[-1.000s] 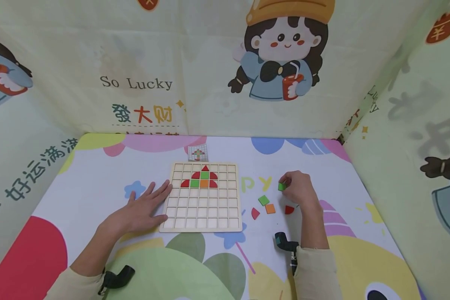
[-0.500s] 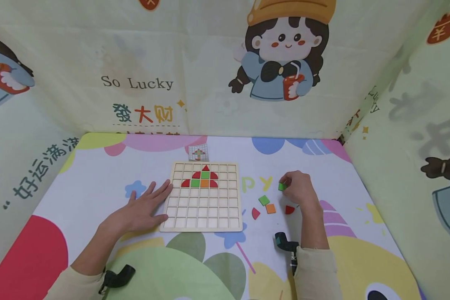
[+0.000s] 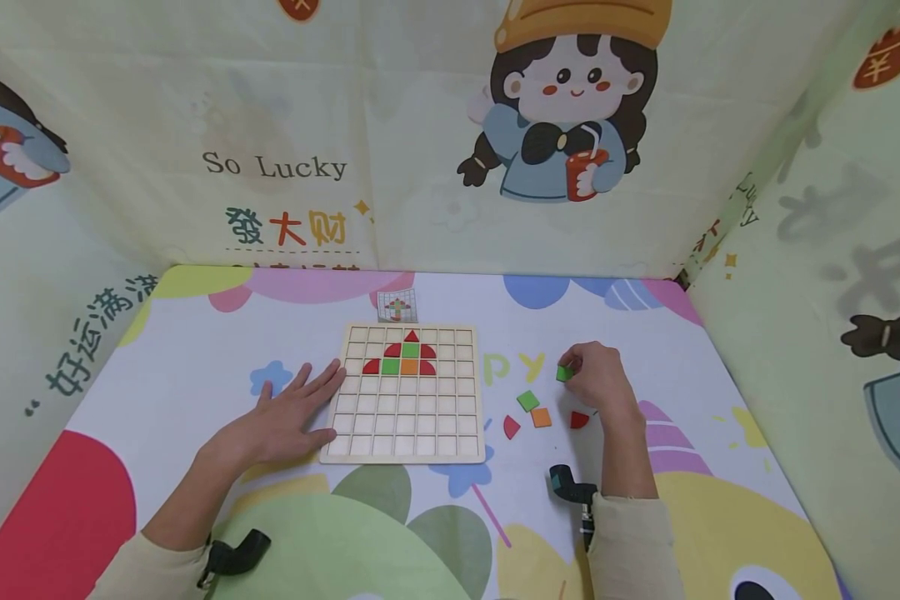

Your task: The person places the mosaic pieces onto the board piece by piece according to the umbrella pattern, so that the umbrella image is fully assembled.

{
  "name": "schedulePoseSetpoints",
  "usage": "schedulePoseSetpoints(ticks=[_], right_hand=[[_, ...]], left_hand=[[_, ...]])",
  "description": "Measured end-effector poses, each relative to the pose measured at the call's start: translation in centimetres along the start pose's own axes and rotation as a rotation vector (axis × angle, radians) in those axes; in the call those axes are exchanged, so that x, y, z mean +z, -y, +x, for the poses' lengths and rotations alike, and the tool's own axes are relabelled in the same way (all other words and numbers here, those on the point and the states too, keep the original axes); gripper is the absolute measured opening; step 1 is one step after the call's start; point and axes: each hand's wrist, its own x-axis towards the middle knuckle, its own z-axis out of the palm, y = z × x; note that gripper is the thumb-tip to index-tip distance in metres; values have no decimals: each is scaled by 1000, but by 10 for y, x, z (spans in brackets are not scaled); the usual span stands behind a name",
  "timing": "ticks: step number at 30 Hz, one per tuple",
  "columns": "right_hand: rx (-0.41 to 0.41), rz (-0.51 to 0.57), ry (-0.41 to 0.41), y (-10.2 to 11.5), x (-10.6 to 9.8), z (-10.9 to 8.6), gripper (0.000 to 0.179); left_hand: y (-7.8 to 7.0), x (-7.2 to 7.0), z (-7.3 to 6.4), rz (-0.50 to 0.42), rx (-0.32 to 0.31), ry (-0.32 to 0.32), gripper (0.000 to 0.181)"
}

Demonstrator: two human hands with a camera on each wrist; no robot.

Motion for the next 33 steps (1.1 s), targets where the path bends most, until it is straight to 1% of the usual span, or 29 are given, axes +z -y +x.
schedulePoseSetpoints(ticks=[5,22,33], right_hand=[[-12,-7,-7,0,0,0,32],[-5,-11,-7,0,1,1,32],[10,-6,7,0,1,1,35]], left_hand=[[0,0,-1,0,0,0,86],[-3,-2,-2,16,1,0,86],[-2,-1,-1,8,4,1,86]])
